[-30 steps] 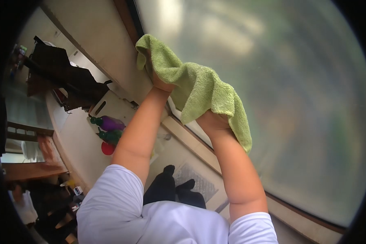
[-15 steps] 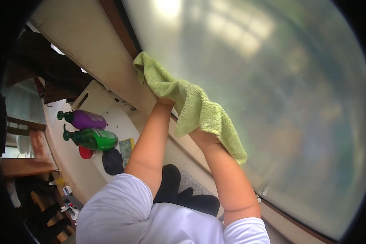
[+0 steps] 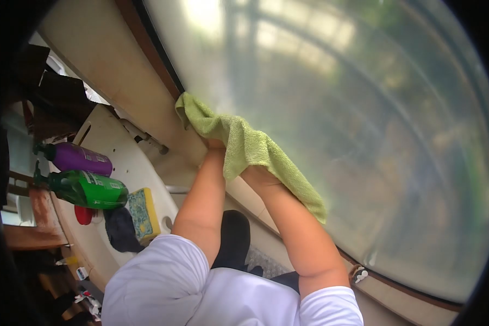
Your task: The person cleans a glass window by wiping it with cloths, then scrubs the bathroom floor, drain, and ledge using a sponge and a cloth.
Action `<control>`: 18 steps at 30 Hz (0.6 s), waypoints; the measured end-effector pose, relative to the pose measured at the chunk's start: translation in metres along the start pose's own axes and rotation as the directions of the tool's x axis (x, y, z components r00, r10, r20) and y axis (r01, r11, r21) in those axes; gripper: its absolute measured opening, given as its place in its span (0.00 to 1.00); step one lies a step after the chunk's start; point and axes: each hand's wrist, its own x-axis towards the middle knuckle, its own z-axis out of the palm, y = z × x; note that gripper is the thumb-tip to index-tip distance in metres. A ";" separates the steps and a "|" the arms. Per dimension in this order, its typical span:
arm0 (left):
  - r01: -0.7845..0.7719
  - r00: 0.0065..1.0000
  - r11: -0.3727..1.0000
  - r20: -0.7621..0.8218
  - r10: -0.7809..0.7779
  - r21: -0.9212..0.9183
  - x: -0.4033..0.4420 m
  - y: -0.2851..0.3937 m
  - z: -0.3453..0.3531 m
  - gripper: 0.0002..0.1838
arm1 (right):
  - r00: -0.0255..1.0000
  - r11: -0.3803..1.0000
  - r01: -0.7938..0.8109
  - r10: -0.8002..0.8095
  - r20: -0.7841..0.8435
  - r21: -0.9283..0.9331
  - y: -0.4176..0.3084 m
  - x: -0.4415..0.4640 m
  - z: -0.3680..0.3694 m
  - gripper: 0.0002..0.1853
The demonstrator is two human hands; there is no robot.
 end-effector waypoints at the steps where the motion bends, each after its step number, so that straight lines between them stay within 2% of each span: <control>1: 0.000 1.000 1.000 -0.012 0.000 -0.005 -0.004 -0.001 0.004 0.32 | 1.000 0.966 -0.009 0.009 -0.002 -0.258 0.005 -0.001 0.004 0.25; 2: 0.001 1.000 1.000 -0.012 -0.001 -0.002 -0.009 -0.002 0.006 0.32 | 0.998 0.888 0.054 -0.060 0.001 -0.457 0.012 -0.004 0.011 0.25; 4: 0.009 1.000 1.000 -0.001 -0.009 0.003 -0.026 -0.007 0.005 0.32 | 0.981 0.610 0.152 -0.187 0.045 -0.778 0.036 -0.008 0.036 0.25; 5: 0.019 1.000 1.000 0.004 -0.019 0.014 -0.032 -0.005 0.005 0.32 | 0.979 0.860 0.193 -0.202 0.032 -0.472 0.074 -0.008 0.060 0.26; 8: 0.034 0.999 0.999 0.034 -0.036 0.041 -0.060 -0.007 0.006 0.32 | 0.976 0.775 0.168 -0.219 -0.010 -0.609 0.067 -0.025 0.060 0.25; 9: 0.034 0.998 0.998 0.045 -0.036 0.051 -0.068 -0.004 0.006 0.31 | 0.984 0.713 0.166 -0.165 0.066 -0.682 0.059 -0.030 0.051 0.26; 13: -0.050 0.998 0.996 0.052 0.046 0.076 -0.082 0.025 0.013 0.31 | 0.993 0.789 0.043 -0.101 -0.060 -0.612 0.008 -0.055 0.007 0.27; 14: -0.095 0.995 0.992 0.042 0.092 0.083 -0.077 0.039 0.014 0.31 | 0.978 0.788 0.042 -0.158 -0.136 -0.614 0.000 -0.058 -0.005 0.27; 16: -0.251 0.968 0.964 0.005 0.251 0.090 -0.057 0.079 0.021 0.31 | 0.922 0.791 0.033 -0.261 -0.288 -0.611 -0.011 -0.074 -0.037 0.28; 18: -0.437 0.896 0.894 -0.042 0.442 0.096 -0.023 0.134 0.027 0.31 | 0.684 0.711 0.116 -0.563 -0.463 -0.693 -0.024 -0.091 -0.078 0.29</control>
